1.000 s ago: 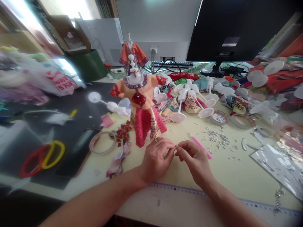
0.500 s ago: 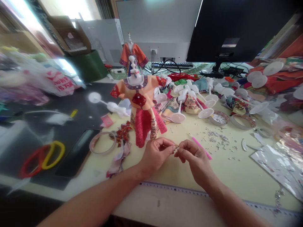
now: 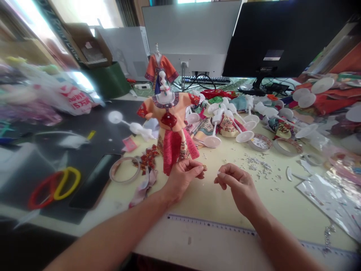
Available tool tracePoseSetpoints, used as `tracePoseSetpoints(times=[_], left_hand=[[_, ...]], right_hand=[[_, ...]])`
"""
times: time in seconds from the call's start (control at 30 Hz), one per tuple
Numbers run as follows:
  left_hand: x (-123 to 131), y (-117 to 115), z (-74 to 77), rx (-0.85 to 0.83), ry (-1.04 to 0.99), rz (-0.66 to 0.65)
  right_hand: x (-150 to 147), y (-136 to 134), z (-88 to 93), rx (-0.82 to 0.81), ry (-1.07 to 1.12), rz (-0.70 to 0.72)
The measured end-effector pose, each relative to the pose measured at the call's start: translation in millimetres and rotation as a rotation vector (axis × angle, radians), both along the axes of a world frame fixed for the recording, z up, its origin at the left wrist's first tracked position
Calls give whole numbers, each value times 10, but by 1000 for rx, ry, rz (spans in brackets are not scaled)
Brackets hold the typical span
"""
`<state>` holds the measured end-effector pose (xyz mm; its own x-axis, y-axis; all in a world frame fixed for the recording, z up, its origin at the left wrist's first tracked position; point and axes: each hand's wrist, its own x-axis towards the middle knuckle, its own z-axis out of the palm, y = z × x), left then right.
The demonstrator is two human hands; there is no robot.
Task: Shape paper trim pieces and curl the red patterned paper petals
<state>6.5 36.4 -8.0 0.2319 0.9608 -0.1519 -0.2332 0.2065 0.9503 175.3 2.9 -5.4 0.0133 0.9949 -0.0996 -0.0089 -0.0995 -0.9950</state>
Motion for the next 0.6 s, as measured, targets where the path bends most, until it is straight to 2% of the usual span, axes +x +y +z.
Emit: tracePoseSetpoints(times=[0.1,0.17,0.37,0.47,0.6], left_hand=[[19,3,7,17,35,-13],[33,-1,18,26,60,-26],[41,-9,18,19,138,-79],[34,1,11,53,167,-107],[24,17,-3,66,175,-125]], right_hand=[[161,72,45,132,-150,-125],[362,152,106,229,-360,-265],[1233,578,309,296,-756,-521],[1558,832,323,247,-1002,-439],[1732,1040,275,171,-1224,-240]])
